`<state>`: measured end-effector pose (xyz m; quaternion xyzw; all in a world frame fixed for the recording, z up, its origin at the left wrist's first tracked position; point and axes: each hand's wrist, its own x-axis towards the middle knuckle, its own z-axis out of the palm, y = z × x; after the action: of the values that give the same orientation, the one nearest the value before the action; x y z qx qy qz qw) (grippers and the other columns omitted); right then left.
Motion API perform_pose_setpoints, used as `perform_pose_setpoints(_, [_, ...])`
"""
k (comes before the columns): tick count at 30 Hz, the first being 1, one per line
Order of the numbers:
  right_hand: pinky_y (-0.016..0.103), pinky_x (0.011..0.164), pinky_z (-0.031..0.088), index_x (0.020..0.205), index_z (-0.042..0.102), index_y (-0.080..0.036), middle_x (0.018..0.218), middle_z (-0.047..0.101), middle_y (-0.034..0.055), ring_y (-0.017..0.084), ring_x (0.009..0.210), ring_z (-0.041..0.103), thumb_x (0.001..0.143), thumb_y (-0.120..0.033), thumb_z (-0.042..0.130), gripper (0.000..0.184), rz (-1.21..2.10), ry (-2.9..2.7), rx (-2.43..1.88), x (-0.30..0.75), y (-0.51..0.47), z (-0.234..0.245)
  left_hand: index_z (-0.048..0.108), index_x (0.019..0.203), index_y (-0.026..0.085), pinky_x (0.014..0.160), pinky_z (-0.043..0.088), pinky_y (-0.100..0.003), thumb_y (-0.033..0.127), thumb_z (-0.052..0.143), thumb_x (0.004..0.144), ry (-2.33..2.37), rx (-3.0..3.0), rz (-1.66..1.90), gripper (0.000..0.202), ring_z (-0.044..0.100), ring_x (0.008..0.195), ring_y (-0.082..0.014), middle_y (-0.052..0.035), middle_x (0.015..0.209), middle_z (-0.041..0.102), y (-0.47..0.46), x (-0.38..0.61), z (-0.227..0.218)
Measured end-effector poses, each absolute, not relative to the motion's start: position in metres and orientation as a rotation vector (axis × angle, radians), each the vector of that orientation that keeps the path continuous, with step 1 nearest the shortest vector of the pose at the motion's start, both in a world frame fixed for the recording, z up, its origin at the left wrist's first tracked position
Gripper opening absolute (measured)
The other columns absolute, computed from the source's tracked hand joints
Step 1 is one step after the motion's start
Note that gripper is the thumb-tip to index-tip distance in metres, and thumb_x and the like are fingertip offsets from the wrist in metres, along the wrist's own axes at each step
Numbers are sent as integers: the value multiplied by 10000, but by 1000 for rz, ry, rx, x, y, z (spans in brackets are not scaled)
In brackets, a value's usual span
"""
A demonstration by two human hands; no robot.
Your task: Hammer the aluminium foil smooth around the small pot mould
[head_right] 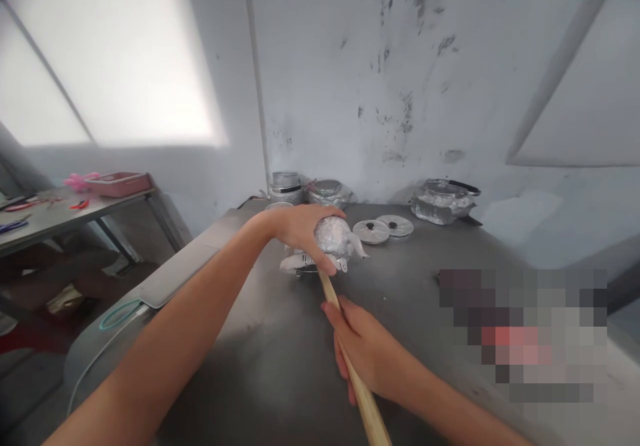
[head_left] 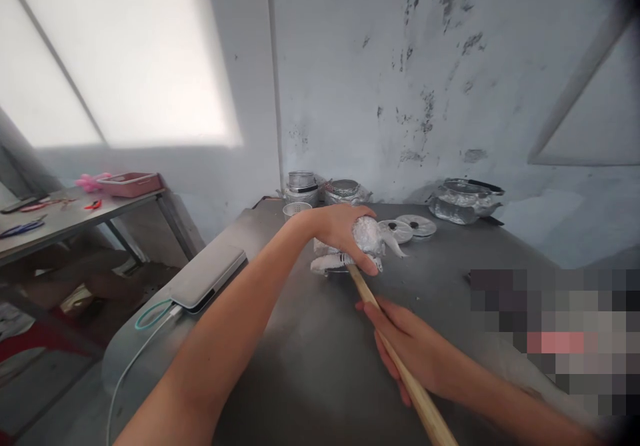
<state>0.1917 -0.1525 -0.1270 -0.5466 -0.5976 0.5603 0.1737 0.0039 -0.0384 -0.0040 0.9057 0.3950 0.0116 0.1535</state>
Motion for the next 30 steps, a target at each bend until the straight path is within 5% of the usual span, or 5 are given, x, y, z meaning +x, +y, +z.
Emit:
perform_pose_setpoints(22, [216,301,462,1104,487,-232,528,513,-82,114,324,509,972,-635,328,452,1421,-1738,-1422,193,-150,-128,210,1554,322,1108,355,-437,712,686,615,1112,2587,29,1123,288,1437,-354,-10,1628,226,-36,1,-6])
perform_pose_setpoints(30, [215,311,465,1077,489,-222,529,519,-78,109,330,507,981,-605,346,420,1507,-1697,-1455,192,-152,-118,201,1557,318,1108,360,-428,792,667,603,1106,2620,46,1162,305,1429,-340,-5,1621,243,-33,-1,-10])
